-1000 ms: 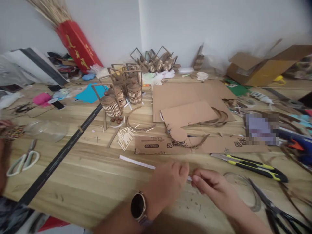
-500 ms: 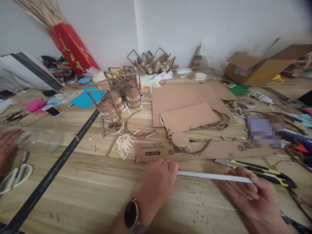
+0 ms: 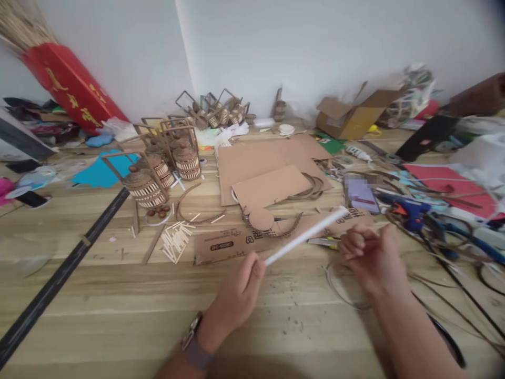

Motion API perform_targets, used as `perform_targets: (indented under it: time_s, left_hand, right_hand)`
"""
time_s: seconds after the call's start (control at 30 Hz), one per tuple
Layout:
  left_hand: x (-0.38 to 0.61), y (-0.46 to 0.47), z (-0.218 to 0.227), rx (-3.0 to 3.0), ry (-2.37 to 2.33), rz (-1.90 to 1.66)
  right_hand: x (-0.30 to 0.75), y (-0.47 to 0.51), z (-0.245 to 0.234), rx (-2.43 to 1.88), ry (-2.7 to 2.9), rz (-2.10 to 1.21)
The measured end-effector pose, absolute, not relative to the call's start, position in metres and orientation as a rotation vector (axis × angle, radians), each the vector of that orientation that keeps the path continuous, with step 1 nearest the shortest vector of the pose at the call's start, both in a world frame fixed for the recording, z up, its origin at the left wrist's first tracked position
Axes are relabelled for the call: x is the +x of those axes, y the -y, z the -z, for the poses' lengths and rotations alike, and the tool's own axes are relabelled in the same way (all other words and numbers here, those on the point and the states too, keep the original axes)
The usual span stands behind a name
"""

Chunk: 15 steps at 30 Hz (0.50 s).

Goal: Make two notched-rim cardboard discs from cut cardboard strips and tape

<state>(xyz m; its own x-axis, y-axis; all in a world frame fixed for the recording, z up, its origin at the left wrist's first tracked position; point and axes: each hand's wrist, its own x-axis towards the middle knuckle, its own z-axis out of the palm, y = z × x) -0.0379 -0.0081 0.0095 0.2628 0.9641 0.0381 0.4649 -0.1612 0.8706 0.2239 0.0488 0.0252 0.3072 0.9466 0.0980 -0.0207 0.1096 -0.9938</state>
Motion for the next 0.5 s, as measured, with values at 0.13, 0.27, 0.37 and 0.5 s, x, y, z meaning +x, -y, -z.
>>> perform_targets:
  time_s: [0.13,0.27,0.37,0.5]
  left_hand:
    - [-0.033,0.009,-0.003,1.622,-1.33,-0.904]
    - [-0.028,0.012,0.002,1.619,-1.358,-0.929]
    - [-0.024,0.016,0.004,1.581,-1.32,-0.885]
    - [-0.021,0.018,0.007,1.595,-1.301,-0.837]
  right_hand:
    - [0.239,-0.013,-0.017,-1.428,1.163,-0.676]
    - [0.26,0.042,0.015,-1.491,2.115,-0.101]
    - [0.277,0.061,0.04,-1.463,2.257,0.233]
    - [0.3,0.05,0.05,-1.447,2.207,0.271]
